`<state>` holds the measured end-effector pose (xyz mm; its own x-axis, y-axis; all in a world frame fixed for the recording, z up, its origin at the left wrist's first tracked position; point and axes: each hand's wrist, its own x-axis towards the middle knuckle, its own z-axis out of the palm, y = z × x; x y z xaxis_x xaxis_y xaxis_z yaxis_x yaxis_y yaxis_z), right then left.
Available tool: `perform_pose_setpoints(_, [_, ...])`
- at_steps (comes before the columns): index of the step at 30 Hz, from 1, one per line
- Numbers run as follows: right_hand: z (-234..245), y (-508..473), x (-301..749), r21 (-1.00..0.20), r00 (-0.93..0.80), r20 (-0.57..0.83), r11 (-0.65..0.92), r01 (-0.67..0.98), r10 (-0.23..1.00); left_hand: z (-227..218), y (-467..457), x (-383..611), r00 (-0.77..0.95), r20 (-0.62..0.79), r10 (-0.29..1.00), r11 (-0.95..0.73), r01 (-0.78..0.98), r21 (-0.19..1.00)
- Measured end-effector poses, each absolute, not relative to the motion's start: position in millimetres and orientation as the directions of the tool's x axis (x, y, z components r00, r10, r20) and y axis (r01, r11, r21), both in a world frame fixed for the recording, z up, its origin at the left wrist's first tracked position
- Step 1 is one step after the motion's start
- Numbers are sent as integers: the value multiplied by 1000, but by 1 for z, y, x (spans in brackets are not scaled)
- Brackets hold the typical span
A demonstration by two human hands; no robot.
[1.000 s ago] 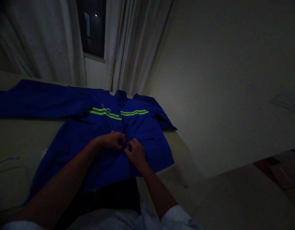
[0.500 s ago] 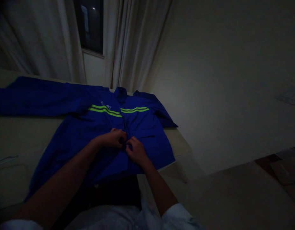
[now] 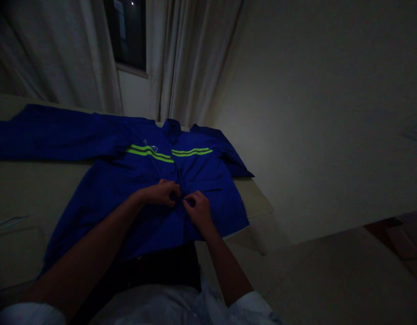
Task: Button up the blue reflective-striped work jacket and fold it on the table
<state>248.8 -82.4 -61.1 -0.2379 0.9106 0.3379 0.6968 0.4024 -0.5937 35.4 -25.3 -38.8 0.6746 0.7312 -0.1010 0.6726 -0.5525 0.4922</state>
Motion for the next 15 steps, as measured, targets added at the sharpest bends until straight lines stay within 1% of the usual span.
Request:
perform_pose_setpoints(2, [-62,-81,251,-624,-230,323,389,678,918,-38,-25,34,681,-104,725,-553,666,501])
perform_pose_setpoints(5, [-66,-77,254,-656,-277,279,393,644,920,-37,-24,32,697,-102,710,-564,649,510])
perform_pose_setpoints(11, [-68,-74,255,-657,-344,249,419,627,905,-41,-22,30,721,-101,685,-589,630,506])
perform_pose_setpoints(15, [-65,-76,255,-674,-361,227,414,612,904,-44,-19,30,716,-75,694,-576,615,538])
